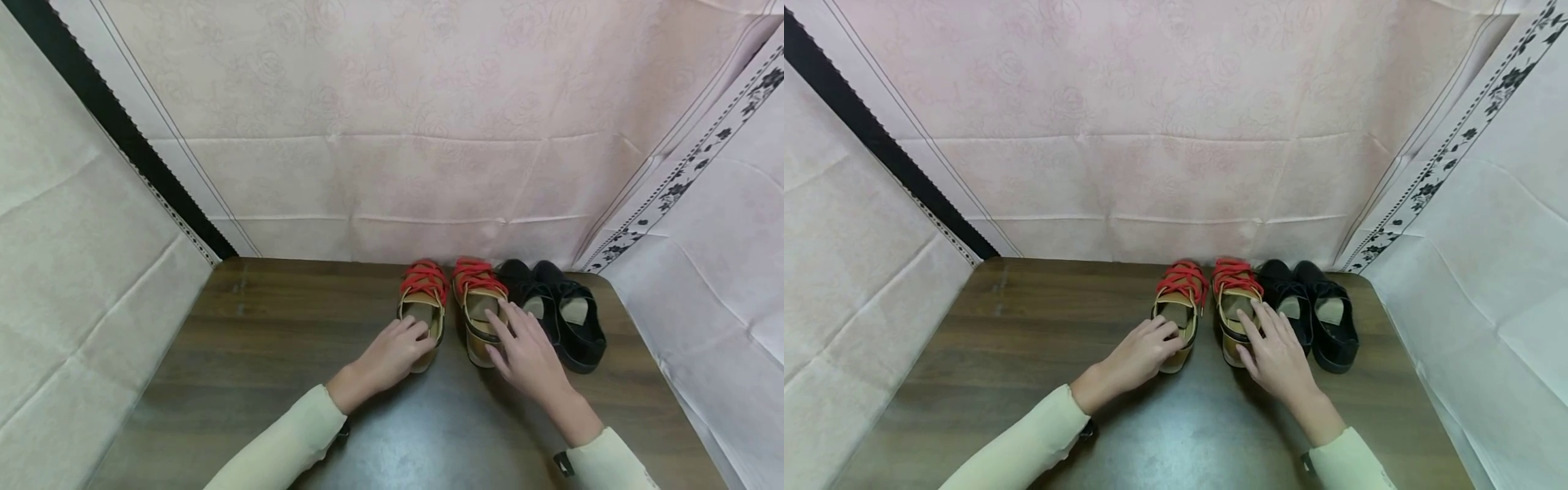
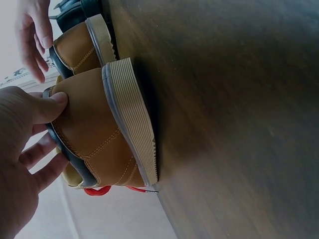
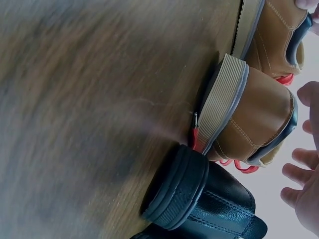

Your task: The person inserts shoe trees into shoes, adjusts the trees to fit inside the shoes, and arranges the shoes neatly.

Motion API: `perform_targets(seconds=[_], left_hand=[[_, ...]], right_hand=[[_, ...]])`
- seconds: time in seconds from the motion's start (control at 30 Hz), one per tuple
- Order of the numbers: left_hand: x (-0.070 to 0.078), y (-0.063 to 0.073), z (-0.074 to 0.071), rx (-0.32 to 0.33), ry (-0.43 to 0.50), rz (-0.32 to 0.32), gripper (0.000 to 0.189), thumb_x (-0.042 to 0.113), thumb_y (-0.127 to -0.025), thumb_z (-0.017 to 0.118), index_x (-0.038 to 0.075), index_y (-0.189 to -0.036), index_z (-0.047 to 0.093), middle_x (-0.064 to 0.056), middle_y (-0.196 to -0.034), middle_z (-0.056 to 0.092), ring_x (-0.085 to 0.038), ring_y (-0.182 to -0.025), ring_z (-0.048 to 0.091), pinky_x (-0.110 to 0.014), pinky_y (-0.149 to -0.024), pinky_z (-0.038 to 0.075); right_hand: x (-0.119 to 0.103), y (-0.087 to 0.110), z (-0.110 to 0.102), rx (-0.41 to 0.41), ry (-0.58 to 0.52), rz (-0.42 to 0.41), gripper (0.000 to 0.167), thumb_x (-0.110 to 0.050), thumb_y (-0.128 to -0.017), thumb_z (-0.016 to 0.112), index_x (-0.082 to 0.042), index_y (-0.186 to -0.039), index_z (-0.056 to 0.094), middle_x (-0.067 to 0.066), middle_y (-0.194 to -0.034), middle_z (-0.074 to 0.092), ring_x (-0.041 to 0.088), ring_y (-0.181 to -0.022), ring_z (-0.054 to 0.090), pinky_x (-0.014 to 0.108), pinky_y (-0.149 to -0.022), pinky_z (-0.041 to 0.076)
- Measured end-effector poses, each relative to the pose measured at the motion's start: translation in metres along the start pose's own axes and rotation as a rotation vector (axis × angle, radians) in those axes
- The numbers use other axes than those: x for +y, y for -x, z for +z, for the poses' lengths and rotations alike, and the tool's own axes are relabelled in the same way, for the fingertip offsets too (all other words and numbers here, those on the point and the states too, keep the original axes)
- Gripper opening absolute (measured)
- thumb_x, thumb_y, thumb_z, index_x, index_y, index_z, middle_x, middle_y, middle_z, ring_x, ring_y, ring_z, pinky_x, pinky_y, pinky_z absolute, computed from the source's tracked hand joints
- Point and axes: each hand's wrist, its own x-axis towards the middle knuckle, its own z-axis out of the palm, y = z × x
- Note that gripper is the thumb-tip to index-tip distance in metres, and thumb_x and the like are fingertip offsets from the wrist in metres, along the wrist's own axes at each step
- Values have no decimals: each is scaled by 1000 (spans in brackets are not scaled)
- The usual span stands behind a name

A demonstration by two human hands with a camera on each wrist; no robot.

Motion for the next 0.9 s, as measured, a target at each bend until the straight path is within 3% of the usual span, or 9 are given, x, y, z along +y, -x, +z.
perform_targets(seconds=[0.13,0.4,0.67,0.9], left_hand=[[-1,-3,4,27,0,5,27,-2,-91,71,19,-108,75,1,-97,61,-18,-89,53,-29,-68,41],[-2,-8,10,21,2,-4,24,1,-94,70,19,-109,76,1,-98,62,-18,-89,53,-29,-69,41],[-1,-16,12,11,4,-6,28,1,-94,70,20,-114,76,2,-104,63,-18,-92,55,-29,-71,45],[2,-22,18,3,14,-11,30,4,-93,73,19,-118,76,2,-105,64,-18,-94,56,-30,-72,46]], right_hand=[[-2,-2,1,-1,0,-1,58,-41,-99,58,-8,-147,56,26,-155,47,47,-138,50,68,-109,41],[-1,-4,2,25,3,1,61,-37,-93,65,-8,-146,57,26,-153,49,46,-137,51,68,-108,42],[-2,-5,-1,45,-8,10,59,-42,-98,53,-8,-146,57,26,-153,49,46,-137,51,68,-108,42],[-5,-3,0,40,-9,35,61,-39,-94,62,-7,-145,57,25,-153,49,46,-136,51,68,-108,42]])
